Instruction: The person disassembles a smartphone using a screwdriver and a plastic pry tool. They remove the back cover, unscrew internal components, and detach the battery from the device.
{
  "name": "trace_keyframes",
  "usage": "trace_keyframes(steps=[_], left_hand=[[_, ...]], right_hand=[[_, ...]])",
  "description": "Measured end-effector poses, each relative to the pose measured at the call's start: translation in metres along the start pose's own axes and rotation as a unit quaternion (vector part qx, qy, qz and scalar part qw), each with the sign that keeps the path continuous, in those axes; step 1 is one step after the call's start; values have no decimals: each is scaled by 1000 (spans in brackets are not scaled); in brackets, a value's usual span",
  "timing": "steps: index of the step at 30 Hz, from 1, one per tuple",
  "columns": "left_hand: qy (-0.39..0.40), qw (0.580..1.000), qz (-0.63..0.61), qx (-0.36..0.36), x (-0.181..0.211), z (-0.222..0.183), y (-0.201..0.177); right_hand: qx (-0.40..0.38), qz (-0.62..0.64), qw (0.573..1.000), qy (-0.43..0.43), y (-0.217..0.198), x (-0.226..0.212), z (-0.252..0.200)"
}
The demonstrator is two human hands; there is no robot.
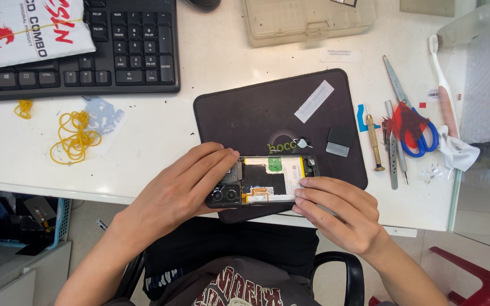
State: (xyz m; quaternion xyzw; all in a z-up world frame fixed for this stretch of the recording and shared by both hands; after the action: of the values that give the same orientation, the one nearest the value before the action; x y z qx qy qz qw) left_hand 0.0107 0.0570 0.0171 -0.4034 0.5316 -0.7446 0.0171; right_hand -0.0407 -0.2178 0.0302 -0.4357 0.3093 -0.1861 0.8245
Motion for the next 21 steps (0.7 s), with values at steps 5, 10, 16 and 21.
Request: trace_keyframes(steps=[5, 10, 16, 21], left_hand=[[13, 1000, 22, 10, 6, -8, -1], [23, 999, -3, 47, 12, -15, 4], [10, 999, -13, 36, 17, -14, 7], [6, 999, -21, 39, 13, -10, 7]], right_hand=[[-8, 7, 1000, -24, -3, 2, 3], [-14, -18, 999, -26, -7, 7, 1], [-17, -33, 998, -47, -7, 4, -3], [-29, -27, 998, -42, -12, 5, -7]])
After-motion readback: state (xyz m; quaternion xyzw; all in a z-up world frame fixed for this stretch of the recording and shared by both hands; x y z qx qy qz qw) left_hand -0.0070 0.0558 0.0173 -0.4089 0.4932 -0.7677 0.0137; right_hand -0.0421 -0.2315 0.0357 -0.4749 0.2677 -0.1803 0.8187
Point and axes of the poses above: each hand's wrist, its own z-axis towards the middle knuckle, its own y-axis out of the palm, x = y × z, the point moved 2 cm from there along z, towards the middle knuckle, and after that the axes turned 6 degrees about -x, right-handed, at the moved point
